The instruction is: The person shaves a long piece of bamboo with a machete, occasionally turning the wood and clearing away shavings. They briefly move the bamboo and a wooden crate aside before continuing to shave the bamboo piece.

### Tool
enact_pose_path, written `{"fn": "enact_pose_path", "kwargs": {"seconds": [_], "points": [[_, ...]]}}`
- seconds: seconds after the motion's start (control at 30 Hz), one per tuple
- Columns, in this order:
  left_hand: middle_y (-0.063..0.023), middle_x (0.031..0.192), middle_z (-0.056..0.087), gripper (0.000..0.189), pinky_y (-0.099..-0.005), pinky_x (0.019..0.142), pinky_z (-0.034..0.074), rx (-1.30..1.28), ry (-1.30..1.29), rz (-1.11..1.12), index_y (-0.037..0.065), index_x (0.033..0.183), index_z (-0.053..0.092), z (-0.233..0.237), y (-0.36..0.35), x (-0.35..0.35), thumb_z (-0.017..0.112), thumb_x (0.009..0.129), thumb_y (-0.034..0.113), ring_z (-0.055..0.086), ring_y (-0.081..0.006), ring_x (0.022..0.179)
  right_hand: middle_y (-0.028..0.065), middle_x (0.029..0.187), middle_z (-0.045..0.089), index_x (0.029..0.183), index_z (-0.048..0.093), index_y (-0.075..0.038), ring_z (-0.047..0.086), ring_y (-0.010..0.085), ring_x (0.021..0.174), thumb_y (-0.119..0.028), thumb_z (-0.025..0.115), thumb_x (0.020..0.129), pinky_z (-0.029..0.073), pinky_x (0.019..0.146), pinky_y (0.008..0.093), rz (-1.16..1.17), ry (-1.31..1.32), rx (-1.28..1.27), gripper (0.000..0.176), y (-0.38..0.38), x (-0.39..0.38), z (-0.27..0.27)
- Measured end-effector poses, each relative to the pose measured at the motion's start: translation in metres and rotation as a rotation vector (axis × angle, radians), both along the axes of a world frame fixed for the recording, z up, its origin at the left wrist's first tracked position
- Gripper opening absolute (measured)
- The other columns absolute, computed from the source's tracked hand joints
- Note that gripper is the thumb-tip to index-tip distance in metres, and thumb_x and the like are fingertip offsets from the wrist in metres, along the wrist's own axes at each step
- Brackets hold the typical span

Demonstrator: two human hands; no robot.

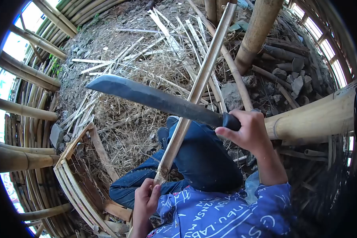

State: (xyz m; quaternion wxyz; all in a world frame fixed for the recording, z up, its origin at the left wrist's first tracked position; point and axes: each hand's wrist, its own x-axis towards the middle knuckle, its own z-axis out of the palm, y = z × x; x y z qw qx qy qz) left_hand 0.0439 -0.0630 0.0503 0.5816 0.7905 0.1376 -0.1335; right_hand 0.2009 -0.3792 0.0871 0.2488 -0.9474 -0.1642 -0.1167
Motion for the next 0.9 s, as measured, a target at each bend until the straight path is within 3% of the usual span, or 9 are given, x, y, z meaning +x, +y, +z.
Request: {"fn": "enact_pose_path", "kwargs": {"seconds": [0.37,0.47,0.53,0.67,0.73,0.9], "points": [[-0.0027,0.052,0.051,0.017,-0.025,0.045,0.034,0.072,0.102,-0.108,0.0,0.08,0.056,0.025,-0.008,-0.013,0.059,0.093,0.01,0.046,-0.0056,0.048,0.0127,0.057,0.057,0.073,0.062,0.0,0.063,0.0331,0.056,-0.064,0.073,0.071,0.048,0.052,0.0395,0.033,0.074,0.027,0.064,0.002,-0.028,0.0],[-0.0012,0.055,0.052,0.02,-0.0238,0.046,0.034,-0.017,0.147,-0.074,-0.001,0.078,0.055,0.018,-0.008,-0.02,0.058,0.094,0.011,0.045,-0.0043,0.051,0.0124,0.058,0.058,0.073,0.062,0.0,0.063,0.0329,0.056,-0.065,0.072,0.071,0.049,0.053,0.0395,0.057,0.088,0.097,0.065,0.001,-0.024,-0.006],[-0.0007,0.056,0.052,0.021,-0.0234,0.047,0.034,-0.038,0.163,-0.054,-0.001,0.078,0.055,0.017,-0.013,-0.025,0.057,0.095,0.011,0.045,-0.004,0.052,0.0115,0.054,0.057,0.072,0.064,-0.003,0.064,0.0311,0.054,-0.067,0.069,0.073,0.049,0.051,0.0386,0.085,-0.037,0.028,0.064,0.001,-0.02,-0.007],[-0.0001,0.059,0.052,0.023,-0.0227,0.049,0.034,-0.116,0.206,-0.006,-0.001,0.077,0.053,0.015,-0.023,-0.032,0.056,0.097,0.012,0.045,-0.0035,0.055,0.0095,0.053,0.057,0.069,0.062,-0.005,0.064,0.0295,0.054,-0.069,0.066,0.074,0.05,0.051,0.0381,0.091,-0.02,-0.082,0.064,-0.006,-0.011,0.0],[0.0003,0.06,0.052,0.023,-0.0224,0.049,0.035,-0.131,0.215,0.002,0.0,0.077,0.053,0.011,-0.025,-0.036,0.055,0.097,0.012,0.044,-0.0035,0.055,0.0083,0.053,0.056,0.068,0.06,-0.007,0.064,0.0285,0.053,-0.071,0.063,0.076,0.051,0.051,0.0387,0.003,-0.103,-0.083,0.065,-0.015,-0.002,0.0],[0.0019,0.061,0.05,0.023,-0.0223,0.049,0.035,-0.267,0.317,-0.077,0.003,0.08,0.048,0.012,-0.027,-0.041,0.049,0.1,0.014,0.044,-0.0043,0.054,0.0101,0.057,0.062,0.078,0.069,-0.004,0.065,0.0287,0.054,-0.071,0.059,0.08,0.052,0.052,0.0395,-0.088,-0.103,-0.006,0.067,-0.047,0.034,-0.006]]}}
